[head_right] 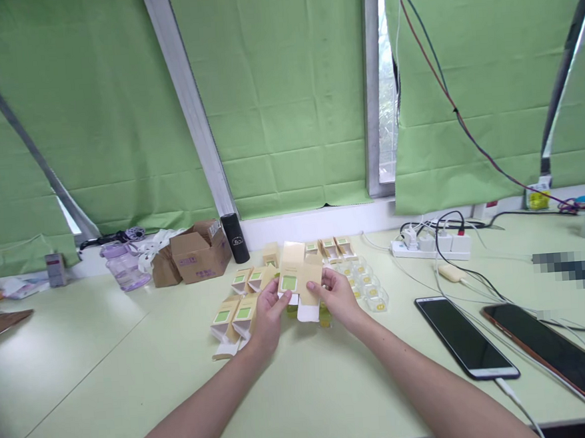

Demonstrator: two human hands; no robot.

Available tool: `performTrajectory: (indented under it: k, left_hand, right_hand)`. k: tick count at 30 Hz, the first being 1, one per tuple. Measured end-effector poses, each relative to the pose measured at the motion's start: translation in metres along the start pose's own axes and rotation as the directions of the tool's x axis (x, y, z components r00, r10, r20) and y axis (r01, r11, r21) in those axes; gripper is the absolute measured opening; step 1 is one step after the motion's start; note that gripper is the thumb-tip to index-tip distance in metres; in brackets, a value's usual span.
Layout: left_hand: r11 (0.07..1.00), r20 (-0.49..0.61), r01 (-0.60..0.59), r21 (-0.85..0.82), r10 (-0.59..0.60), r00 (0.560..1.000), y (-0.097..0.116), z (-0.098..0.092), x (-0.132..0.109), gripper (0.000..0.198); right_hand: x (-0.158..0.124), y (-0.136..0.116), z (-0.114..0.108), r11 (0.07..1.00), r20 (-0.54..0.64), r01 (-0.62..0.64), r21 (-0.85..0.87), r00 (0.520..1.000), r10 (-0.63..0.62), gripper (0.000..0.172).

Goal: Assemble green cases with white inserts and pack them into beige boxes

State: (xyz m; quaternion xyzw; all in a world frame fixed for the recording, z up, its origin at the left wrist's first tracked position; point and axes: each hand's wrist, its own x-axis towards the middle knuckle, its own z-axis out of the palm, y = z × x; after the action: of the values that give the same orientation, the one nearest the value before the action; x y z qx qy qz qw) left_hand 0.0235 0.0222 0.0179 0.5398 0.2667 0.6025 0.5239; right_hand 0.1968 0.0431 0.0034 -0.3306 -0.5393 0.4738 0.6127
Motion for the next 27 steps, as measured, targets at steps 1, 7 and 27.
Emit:
performTrajectory:
  k: [1,7,27]
  left_hand:
    - [1.000,0.013,0.008,-0.008,-0.008,1.000,0.000,0.000,0.000,0.048]
    - [0.999,0.050,-0.023,0.048,0.021,0.999,0.000,-0.004,0.001,0.046]
    - [0.437,0.294,-0.603,0.667,0.590,0.752,0.002,-0.009,-0.008,0.045]
  right_hand:
    - [0.000,0.000,0.000,1.000,-0.006,0.002,-0.009,1.000,-0.003,0.054]
    - [0.002,0.000,-0.001,0.994,-0.034,0.079,-0.079,0.996,-0.082,0.043]
    - [0.009,-0.001,-0.013,0.996,-0.228,0.028,0.083,0.974,-0.009,0.030]
